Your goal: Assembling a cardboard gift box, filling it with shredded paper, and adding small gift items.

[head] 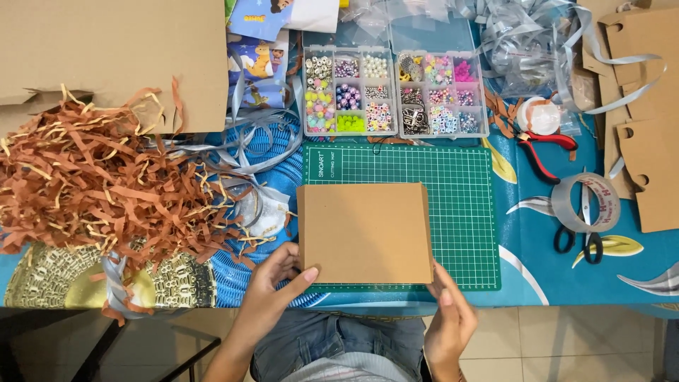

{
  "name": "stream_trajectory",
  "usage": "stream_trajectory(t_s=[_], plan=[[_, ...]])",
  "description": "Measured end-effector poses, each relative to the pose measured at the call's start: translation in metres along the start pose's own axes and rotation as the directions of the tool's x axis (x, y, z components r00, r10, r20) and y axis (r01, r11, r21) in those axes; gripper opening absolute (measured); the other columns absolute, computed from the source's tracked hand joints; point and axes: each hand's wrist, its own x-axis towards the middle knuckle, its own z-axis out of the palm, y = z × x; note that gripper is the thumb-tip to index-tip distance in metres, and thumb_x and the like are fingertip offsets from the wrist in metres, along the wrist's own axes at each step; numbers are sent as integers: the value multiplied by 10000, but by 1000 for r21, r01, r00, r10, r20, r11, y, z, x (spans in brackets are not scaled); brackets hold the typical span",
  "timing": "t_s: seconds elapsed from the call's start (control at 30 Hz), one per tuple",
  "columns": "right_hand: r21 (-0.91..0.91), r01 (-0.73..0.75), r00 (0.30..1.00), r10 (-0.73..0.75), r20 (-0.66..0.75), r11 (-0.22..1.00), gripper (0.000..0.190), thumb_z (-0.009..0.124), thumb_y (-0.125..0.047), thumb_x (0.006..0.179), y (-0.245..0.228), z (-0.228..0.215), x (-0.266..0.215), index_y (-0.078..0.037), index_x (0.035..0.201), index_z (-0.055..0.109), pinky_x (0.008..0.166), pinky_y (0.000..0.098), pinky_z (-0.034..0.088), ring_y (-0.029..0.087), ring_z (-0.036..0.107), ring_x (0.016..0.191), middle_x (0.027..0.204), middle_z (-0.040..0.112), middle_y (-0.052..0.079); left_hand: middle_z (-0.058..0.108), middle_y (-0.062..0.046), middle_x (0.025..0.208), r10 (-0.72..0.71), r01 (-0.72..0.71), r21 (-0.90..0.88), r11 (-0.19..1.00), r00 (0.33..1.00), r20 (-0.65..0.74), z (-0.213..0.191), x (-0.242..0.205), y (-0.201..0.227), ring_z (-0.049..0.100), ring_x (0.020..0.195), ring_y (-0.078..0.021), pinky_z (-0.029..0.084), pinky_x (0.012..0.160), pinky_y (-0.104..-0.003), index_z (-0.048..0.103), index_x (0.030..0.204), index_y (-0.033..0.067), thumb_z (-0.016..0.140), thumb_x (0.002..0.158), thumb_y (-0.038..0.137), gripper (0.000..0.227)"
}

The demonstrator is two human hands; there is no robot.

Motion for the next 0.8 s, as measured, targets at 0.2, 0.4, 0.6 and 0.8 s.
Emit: stream_trajectory(t_s=[0.2, 0.4, 0.6, 0.8], plan=[[-314, 356, 924, -381, -21, 880, 470, 531, -200, 1029, 31, 9, -17, 14, 1445, 566, 520, 246, 305, 54, 351, 551, 1241, 746, 156, 818, -34, 1119, -6, 5, 36, 999, 1000, 19, -1, 1, 3, 762, 1032, -178, 592, 895, -330, 706, 1088, 133, 719, 885, 332, 285], [-309, 644, 762, -623, 177, 699, 317, 529, 114, 934, 36, 13, -5, 134, 1229, 644, 1120, 514, 546, 343, 708, 1075, 1044, 732, 180, 818, -38, 1056, -13, 13, 28, 1000, 1000, 22, -1, 2, 5, 750, 979, -168, 588, 851, -318, 739, 1084, 104, 735, 870, 321, 304], [-286, 632, 772, -617, 151, 721, 450, 580, -185, 1013, 49, 2, -5, 99, 1361, 573, 1166, 480, 535, 423, 607, 1354, 1393, 617, 270, 799, -39, 1038, 26, -27, 22, 999, 999, 23, -4, 1, 1, 740, 967, -169, 595, 855, -325, 726, 1078, 111, 714, 897, 320, 277], [-169, 526, 850, -523, 67, 833, 434, 592, -209, 1002, 52, -3, -10, 47, 1353, 598, 1189, 488, 520, 399, 578, 1378, 1480, 528, 265, 763, -29, 992, 60, -60, -11, 998, 998, 36, -3, -1, -2, 716, 944, -160, 567, 832, -309, 695, 1060, 105, 699, 930, 292, 228]])
